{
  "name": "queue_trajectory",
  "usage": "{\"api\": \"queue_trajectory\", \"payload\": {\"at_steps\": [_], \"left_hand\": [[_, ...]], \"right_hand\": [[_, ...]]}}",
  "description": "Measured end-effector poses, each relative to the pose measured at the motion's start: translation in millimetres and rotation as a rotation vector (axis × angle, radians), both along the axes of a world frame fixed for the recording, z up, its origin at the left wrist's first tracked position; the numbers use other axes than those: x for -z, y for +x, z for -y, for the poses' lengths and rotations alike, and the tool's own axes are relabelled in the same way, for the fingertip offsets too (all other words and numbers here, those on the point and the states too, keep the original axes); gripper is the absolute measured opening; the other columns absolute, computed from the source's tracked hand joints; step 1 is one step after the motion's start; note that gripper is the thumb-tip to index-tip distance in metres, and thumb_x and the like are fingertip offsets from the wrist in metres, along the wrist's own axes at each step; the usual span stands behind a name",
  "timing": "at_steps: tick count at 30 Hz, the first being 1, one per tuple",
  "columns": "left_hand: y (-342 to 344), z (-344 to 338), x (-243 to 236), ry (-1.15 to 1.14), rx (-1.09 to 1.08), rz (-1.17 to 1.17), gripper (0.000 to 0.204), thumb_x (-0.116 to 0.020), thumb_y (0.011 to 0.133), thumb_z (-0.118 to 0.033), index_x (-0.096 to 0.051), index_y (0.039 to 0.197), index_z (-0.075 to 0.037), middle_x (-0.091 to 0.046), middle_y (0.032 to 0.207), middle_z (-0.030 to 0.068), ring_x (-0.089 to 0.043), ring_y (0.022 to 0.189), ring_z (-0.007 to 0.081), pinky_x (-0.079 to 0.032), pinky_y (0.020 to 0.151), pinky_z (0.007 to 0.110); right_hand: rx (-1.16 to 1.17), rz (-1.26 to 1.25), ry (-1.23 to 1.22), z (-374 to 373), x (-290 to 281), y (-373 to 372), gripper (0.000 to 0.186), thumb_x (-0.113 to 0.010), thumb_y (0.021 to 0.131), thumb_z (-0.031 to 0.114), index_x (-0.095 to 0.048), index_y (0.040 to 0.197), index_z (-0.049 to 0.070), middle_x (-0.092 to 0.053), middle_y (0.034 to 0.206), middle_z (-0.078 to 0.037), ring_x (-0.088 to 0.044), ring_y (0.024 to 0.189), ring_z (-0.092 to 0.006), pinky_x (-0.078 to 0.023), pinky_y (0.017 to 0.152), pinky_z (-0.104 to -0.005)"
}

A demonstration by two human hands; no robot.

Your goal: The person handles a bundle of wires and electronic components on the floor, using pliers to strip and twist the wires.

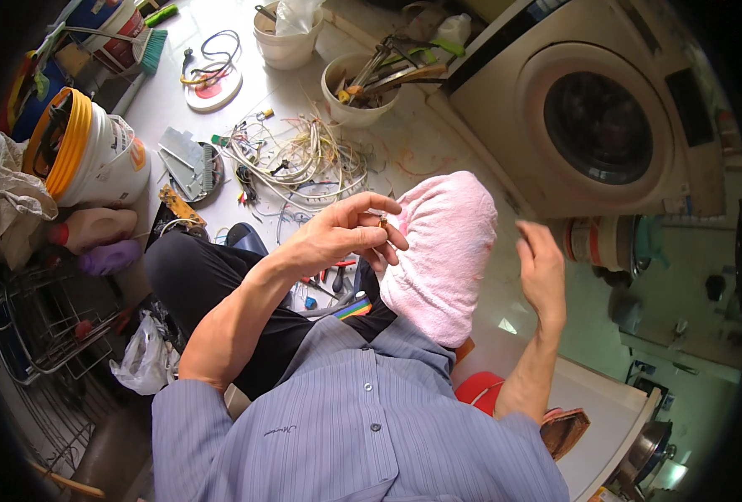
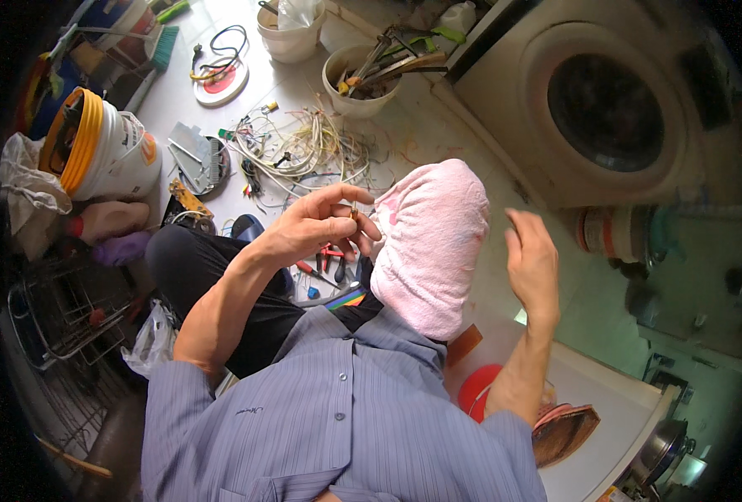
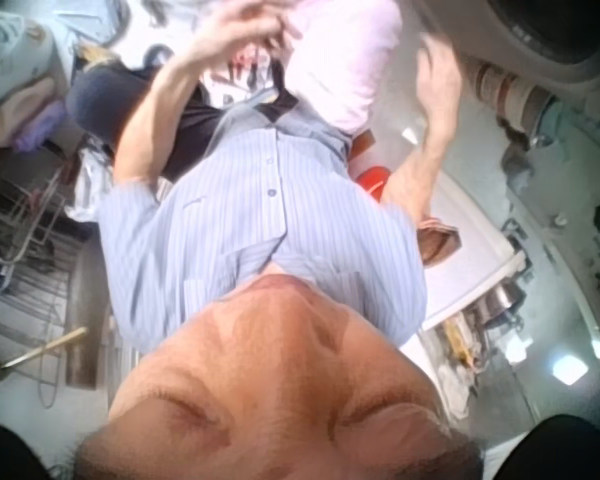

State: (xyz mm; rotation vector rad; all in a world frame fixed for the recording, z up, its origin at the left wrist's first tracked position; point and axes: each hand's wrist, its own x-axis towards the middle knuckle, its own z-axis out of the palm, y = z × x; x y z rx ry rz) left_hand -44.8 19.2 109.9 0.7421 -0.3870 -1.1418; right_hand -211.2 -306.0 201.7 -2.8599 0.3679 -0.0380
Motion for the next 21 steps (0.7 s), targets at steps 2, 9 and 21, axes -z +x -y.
{"api": "queue_trajectory", "payload": {"at_steps": [2, 9, 21], "left_hand": [[-0.2, -1.5, -3.1, 0.013, 0.005, -0.007, 0.052, -0.058, 0.102, -0.011, -0.039, 0.149, 0.001, -0.069, 0.114, 0.0184, -0.071, 0.097, 0.0225, -0.059, 0.079, 0.031], [1.3, -5.3, -4.9, 0.025, -0.006, 0.031, 0.067, -0.06, 0.099, -0.006, -0.029, 0.157, -0.003, -0.07, 0.107, 0.0156, -0.073, 0.094, 0.0227, -0.059, 0.075, 0.029], [-4.4, 0.6, 8.0, 0.357, -0.213, 0.088, 0.019, -0.07, 0.095, -0.005, -0.054, 0.106, -0.003, -0.072, 0.095, 0.0076, -0.073, 0.088, 0.0164, -0.059, 0.068, 0.027]], "right_hand": [[-0.01, 0.121, 0.391, -55.7, -22.1, 36.4, 0.042, -0.064, 0.089, 0.003, -0.063, 0.131, 0.006, -0.062, 0.131, -0.012, -0.065, 0.11, -0.0265, -0.056, 0.079, -0.0348], [-0.283, -0.018, 0.672, -128.1, 6.4, 86.9, 0.039, -0.071, 0.09, 0.011, -0.063, 0.127, 0.002, -0.068, 0.11, -0.017, -0.07, 0.089, -0.0269, -0.057, 0.075, -0.0354], [-0.305, 0.214, 0.588, -137.7, 31.7, 93.0, 0.006, -0.069, 0.086, 0.006, -0.071, 0.087, 0.0, -0.069, 0.077, -0.012, -0.067, 0.067, -0.0258, -0.051, 0.061, -0.0343]]}}
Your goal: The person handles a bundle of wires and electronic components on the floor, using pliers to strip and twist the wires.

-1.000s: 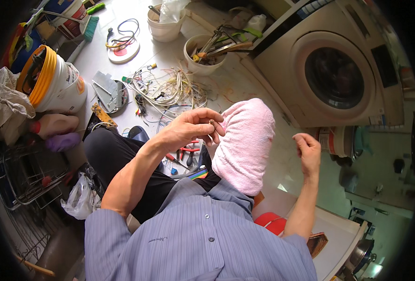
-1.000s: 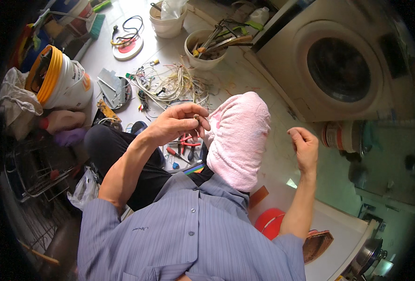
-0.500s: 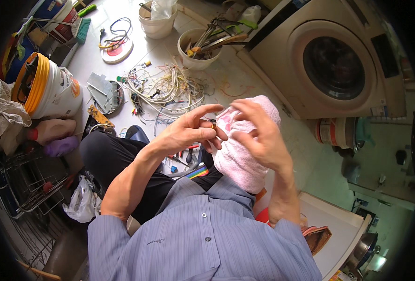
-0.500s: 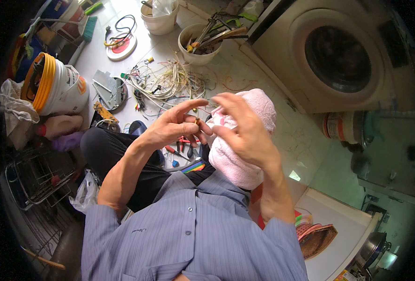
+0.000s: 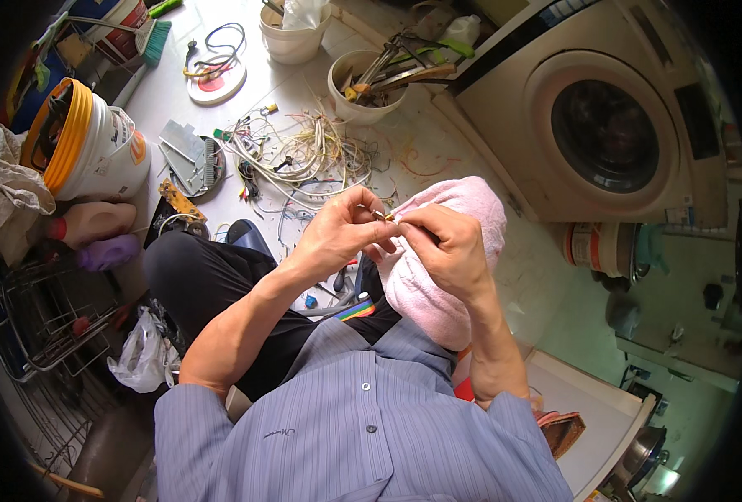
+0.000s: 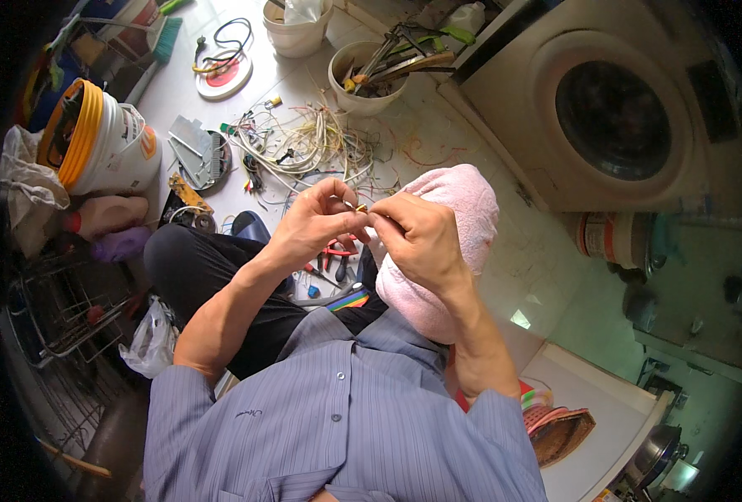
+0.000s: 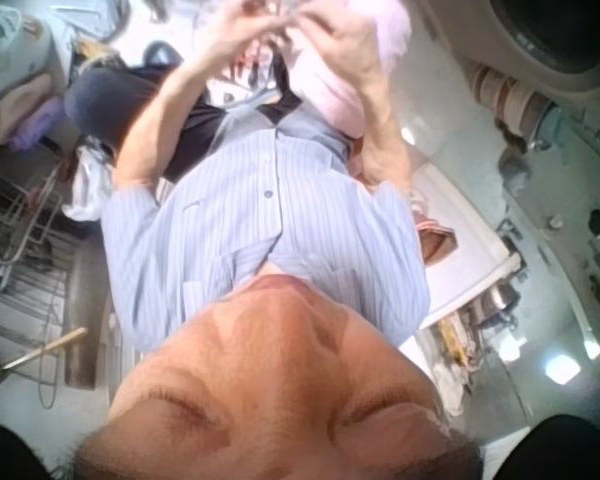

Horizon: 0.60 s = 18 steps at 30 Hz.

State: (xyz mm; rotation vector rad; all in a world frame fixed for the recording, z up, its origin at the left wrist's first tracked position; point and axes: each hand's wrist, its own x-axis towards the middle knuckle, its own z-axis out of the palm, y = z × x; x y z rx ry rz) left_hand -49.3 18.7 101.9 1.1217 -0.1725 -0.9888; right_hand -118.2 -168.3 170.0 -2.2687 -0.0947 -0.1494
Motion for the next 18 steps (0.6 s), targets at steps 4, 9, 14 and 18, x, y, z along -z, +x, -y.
{"api": "queue_trajectory", "payload": {"at_steps": [4, 9, 14, 18], "left_hand": [[-4.0, 5.0, -0.3, 0.033, -0.033, 0.094, 0.015, -0.072, 0.093, -0.004, -0.062, 0.103, 0.0, -0.073, 0.096, 0.0076, -0.071, 0.085, 0.0133, -0.059, 0.07, 0.026], [-7.6, 5.1, -0.4, -0.007, -0.108, 0.121, 0.018, -0.073, 0.093, -0.005, -0.067, 0.108, 0.003, -0.074, 0.098, 0.009, -0.071, 0.086, 0.0132, -0.059, 0.077, 0.026], [-11.1, 9.8, 7.5, -0.148, -0.316, -0.008, 0.019, -0.072, 0.093, -0.004, -0.067, 0.11, 0.003, -0.074, 0.099, 0.0105, -0.072, 0.09, 0.0148, -0.059, 0.081, 0.028], [-12.4, 11.1, 17.0, -0.108, -0.354, 0.056, 0.02, -0.073, 0.092, -0.002, -0.067, 0.11, 0.003, -0.074, 0.1, 0.0111, -0.072, 0.091, 0.0156, -0.058, 0.082, 0.028]], "right_hand": [[0.084, -0.004, 0.017, -0.4, 6.7, 7.7, 0.006, -0.069, 0.086, 0.006, -0.071, 0.086, 0.0, -0.07, 0.076, -0.014, -0.067, 0.065, -0.0269, -0.051, 0.06, -0.0351], [0.186, 0.002, -0.052, 11.7, 13.8, 12.8, 0.009, -0.068, 0.086, 0.008, -0.071, 0.085, 0.0, -0.069, 0.075, -0.015, -0.068, 0.065, -0.0281, -0.052, 0.061, -0.0368], [0.128, -0.157, -0.046, 13.6, -0.3, 1.6, 0.009, -0.068, 0.086, 0.008, -0.073, 0.086, 0.0, -0.071, 0.077, -0.015, -0.069, 0.066, -0.0229, -0.052, 0.062, -0.0332], [0.077, -0.231, 0.202, 12.5, -7.0, -2.4, 0.009, -0.069, 0.088, 0.005, -0.073, 0.089, -0.002, -0.072, 0.076, -0.009, -0.066, 0.068, -0.0134, -0.051, 0.063, -0.0288]]}}
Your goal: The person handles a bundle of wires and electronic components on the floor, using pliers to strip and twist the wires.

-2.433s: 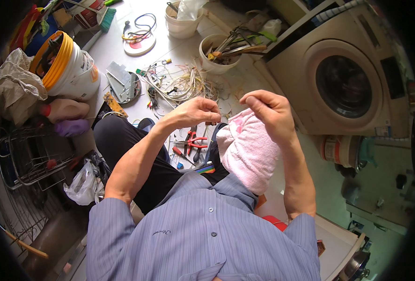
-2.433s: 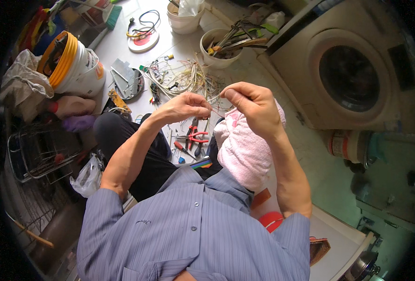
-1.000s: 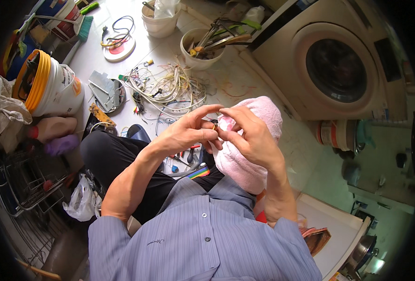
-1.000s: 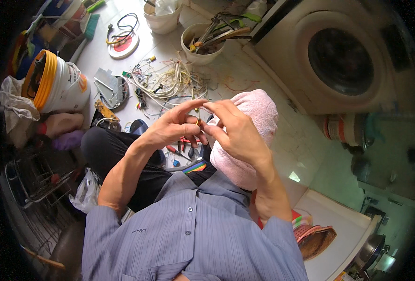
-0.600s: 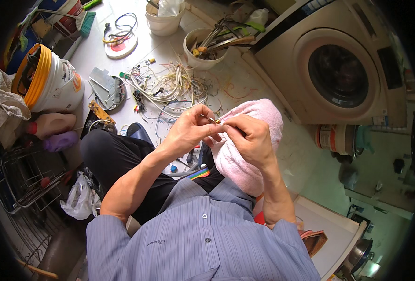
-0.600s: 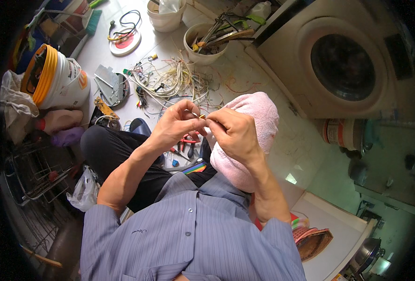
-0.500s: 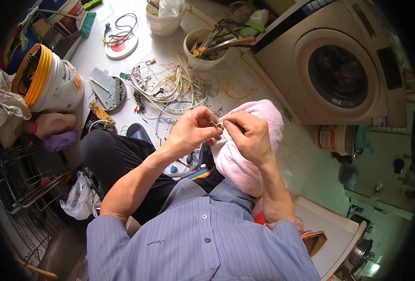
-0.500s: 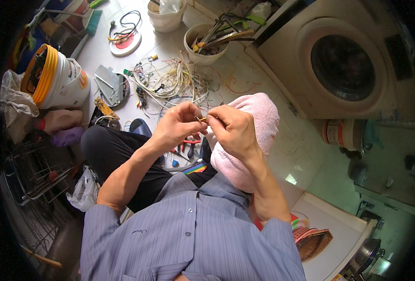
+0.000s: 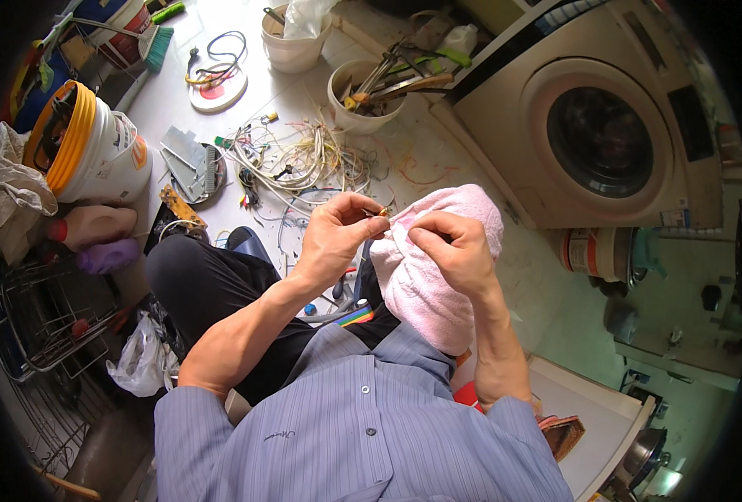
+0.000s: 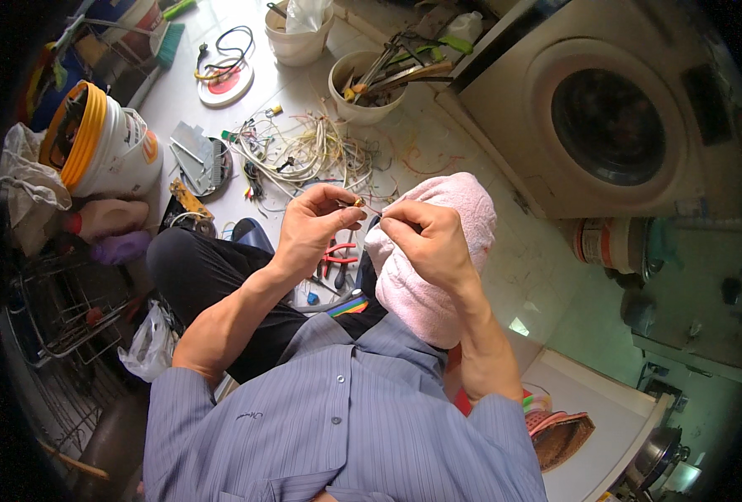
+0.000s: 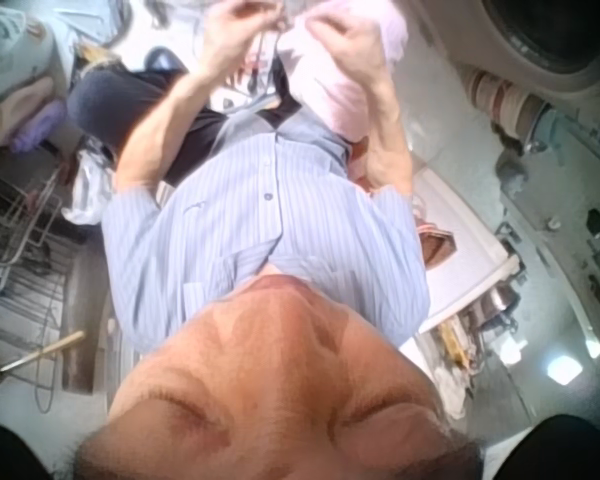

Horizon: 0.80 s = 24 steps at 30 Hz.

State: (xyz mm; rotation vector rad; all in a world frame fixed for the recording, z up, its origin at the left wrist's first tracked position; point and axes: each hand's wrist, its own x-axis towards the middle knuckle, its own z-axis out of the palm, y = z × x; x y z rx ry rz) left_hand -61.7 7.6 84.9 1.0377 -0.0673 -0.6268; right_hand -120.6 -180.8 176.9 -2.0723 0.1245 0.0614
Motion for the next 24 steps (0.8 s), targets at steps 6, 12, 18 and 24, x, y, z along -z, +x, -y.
{"api": "queue_trajectory", "payload": {"at_steps": [6, 12, 18, 24], "left_hand": [[-4.9, -0.1, -8.9, 0.039, 0.055, 0.031, 0.019, -0.074, 0.091, -0.001, -0.068, 0.109, 0.003, -0.073, 0.1, 0.0086, -0.07, 0.091, 0.0129, -0.057, 0.084, 0.027], [-7.5, 0.3, -4.9, 0.046, -0.025, 0.084, 0.019, -0.073, 0.091, -0.001, -0.068, 0.109, 0.003, -0.072, 0.101, 0.0078, -0.069, 0.092, 0.0118, -0.056, 0.084, 0.026], [-6.7, 1.1, -5.8, 0.035, -0.041, 0.056, 0.019, -0.074, 0.091, -0.003, -0.067, 0.109, 0.002, -0.072, 0.099, 0.0067, -0.068, 0.088, 0.0112, -0.056, 0.083, 0.026], [-9.8, 3.8, -4.6, 0.11, -0.025, 0.082, 0.019, -0.073, 0.092, -0.003, -0.069, 0.11, 0.001, -0.072, 0.098, 0.005, -0.066, 0.088, 0.0085, -0.054, 0.082, 0.024]], "right_hand": [[0.144, 0.039, 0.181, 4.5, 3.5, 9.3, 0.009, -0.069, 0.091, 0.005, -0.073, 0.091, -0.003, -0.067, 0.074, 0.0, -0.06, 0.067, -0.007, -0.047, 0.06, -0.0237], [0.245, 0.134, -0.098, 23.3, 20.1, 8.9, 0.01, -0.069, 0.09, 0.007, -0.074, 0.09, -0.002, -0.069, 0.071, -0.004, -0.062, 0.067, -0.0079, -0.049, 0.062, -0.0255], [0.296, 0.115, -0.168, 26.8, 13.3, -4.3, 0.01, -0.07, 0.088, 0.007, -0.073, 0.088, -0.003, -0.07, 0.071, -0.006, -0.063, 0.067, -0.0082, -0.049, 0.063, -0.0263], [0.271, 0.163, -0.212, 31.2, -2.8, -19.9, 0.008, -0.071, 0.088, 0.005, -0.073, 0.089, -0.003, -0.07, 0.072, -0.008, -0.063, 0.066, -0.0103, -0.049, 0.063, -0.0264]]}}
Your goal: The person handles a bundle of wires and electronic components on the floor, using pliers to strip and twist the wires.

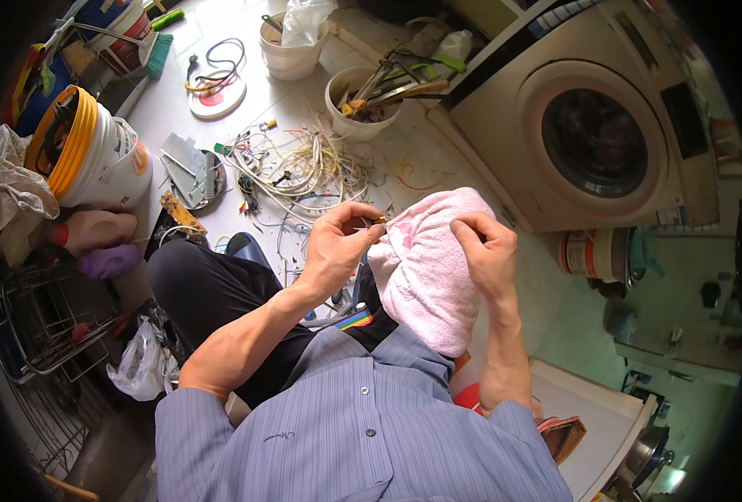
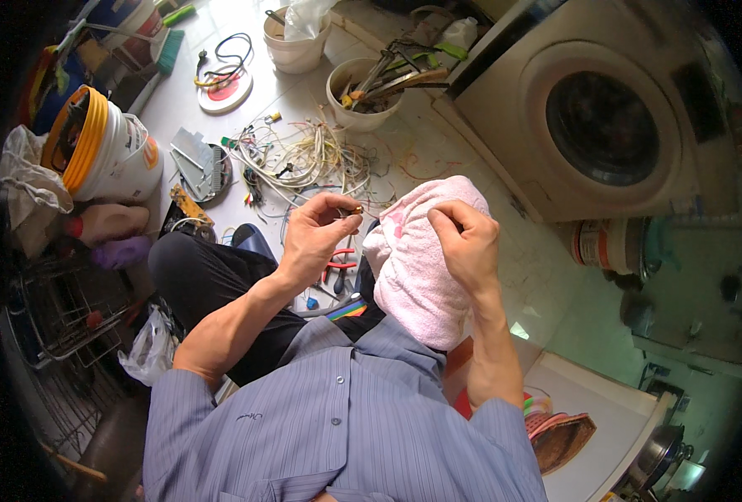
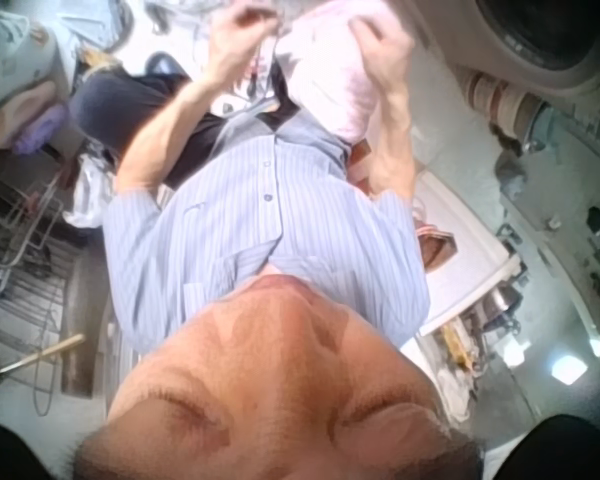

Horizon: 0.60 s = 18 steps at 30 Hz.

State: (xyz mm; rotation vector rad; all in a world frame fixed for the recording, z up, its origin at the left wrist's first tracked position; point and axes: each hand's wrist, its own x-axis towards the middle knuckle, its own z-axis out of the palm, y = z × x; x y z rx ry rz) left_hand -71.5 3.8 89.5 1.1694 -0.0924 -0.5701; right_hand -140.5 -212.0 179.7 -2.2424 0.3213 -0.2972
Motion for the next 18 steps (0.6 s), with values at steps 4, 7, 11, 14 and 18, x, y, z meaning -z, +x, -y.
{"api": "queue_trajectory", "payload": {"at_steps": [4, 7, 11, 14, 18], "left_hand": [[-2.4, 3.9, 9.6, 0.017, -0.009, 0.06, 0.02, -0.072, 0.092, -0.002, -0.069, 0.111, 0.001, -0.072, 0.098, 0.0041, -0.066, 0.089, 0.0076, -0.053, 0.083, 0.024], [-2.5, 3.8, 3.9, -0.043, 0.004, 0.022, 0.021, -0.071, 0.092, 0.0, -0.069, 0.113, 0.002, -0.072, 0.1, 0.0037, -0.066, 0.091, 0.0083, -0.054, 0.084, 0.024], [-4.4, 5.0, -0.6, -0.108, -0.009, 0.012, 0.022, -0.07, 0.093, 0.002, -0.068, 0.115, 0.002, -0.072, 0.104, 0.0051, -0.067, 0.094, 0.0097, -0.055, 0.086, 0.025], [-2.7, 2.9, -3.1, -0.119, -0.021, 0.015, 0.022, -0.068, 0.094, 0.003, -0.066, 0.116, 0.002, -0.072, 0.108, 0.0071, -0.068, 0.096, 0.0105, -0.056, 0.088, 0.026], [-0.4, 0.4, -4.5, -0.135, -0.041, 0.0, 0.024, -0.067, 0.093, 0.005, -0.064, 0.117, 0.002, -0.071, 0.113, 0.0086, -0.068, 0.098, 0.0114, -0.056, 0.09, 0.027]], "right_hand": [[-0.103, -0.025, 0.014, -1.6, -18.1, -5.2, 0.007, -0.072, 0.088, 0.004, -0.072, 0.089, -0.003, -0.07, 0.074, -0.009, -0.064, 0.067, -0.0114, -0.049, 0.063, -0.0267], [-0.057, -0.005, 0.005, 9.4, -14.3, -10.2, 0.007, -0.072, 0.088, 0.003, -0.072, 0.09, -0.003, -0.07, 0.073, -0.009, -0.063, 0.067, -0.0112, -0.049, 0.063, -0.0273], [-0.029, -0.098, -0.04, 22.3, -13.8, -22.6, 0.008, -0.07, 0.088, 0.003, -0.073, 0.092, -0.003, -0.071, 0.08, -0.011, -0.066, 0.072, -0.017, -0.05, 0.067, -0.0297], [-0.045, -0.138, -0.385, 34.4, -16.7, -28.4, 0.015, -0.067, 0.088, 0.001, -0.073, 0.101, -0.001, -0.071, 0.097, -0.014, -0.068, 0.084, -0.0257, -0.052, 0.076, -0.0343], [0.002, -0.014, -0.743, 31.6, -25.1, -26.8, 0.029, -0.063, 0.088, -0.001, -0.069, 0.116, 0.002, -0.067, 0.117, -0.016, -0.065, 0.1, -0.0345, -0.052, 0.088, -0.0396]]}}
